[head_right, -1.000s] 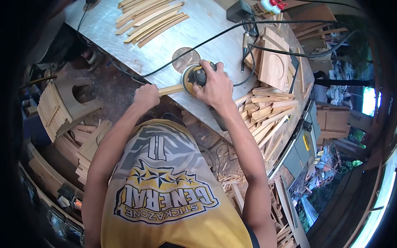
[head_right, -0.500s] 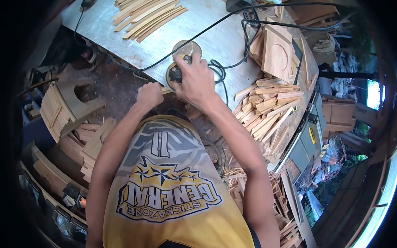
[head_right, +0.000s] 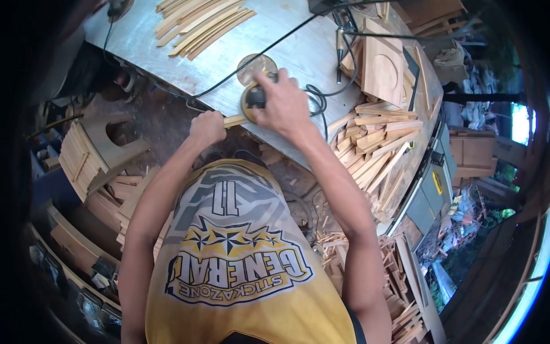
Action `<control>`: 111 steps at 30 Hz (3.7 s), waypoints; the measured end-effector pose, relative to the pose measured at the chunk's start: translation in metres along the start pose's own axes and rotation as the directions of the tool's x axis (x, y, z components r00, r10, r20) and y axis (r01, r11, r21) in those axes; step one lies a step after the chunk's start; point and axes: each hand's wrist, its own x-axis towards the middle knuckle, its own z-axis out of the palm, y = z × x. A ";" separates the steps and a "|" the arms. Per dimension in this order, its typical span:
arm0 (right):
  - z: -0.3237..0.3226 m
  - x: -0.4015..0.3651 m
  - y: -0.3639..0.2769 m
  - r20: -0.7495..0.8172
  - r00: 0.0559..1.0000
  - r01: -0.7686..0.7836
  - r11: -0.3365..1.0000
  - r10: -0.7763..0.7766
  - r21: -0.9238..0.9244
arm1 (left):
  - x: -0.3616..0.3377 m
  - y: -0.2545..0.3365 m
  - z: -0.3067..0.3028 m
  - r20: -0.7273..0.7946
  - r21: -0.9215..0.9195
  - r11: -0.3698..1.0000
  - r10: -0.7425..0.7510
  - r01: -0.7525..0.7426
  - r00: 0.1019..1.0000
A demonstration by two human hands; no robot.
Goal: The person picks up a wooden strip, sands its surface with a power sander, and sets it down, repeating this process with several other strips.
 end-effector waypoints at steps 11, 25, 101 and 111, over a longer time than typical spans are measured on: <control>-0.014 -0.015 0.064 0.002 0.997 -0.071 0.996 0.071 -0.049 | -0.006 -0.030 -0.008 0.000 0.063 0.998 0.013 -0.013 1.000; -0.005 0.014 0.031 0.073 0.994 0.077 0.993 -0.084 0.093 | 0.002 -0.021 -0.026 0.070 0.066 0.998 -0.011 0.006 0.997; 0.005 -0.014 0.075 -0.245 0.883 -0.366 0.915 0.400 0.172 | -0.242 0.014 -0.263 -0.758 -0.394 0.648 0.172 -0.652 0.629; 0.009 -0.010 0.075 -0.293 0.877 -0.339 0.922 0.381 0.186 | -0.185 -0.011 -0.248 -0.643 -0.761 0.062 0.054 -0.645 0.764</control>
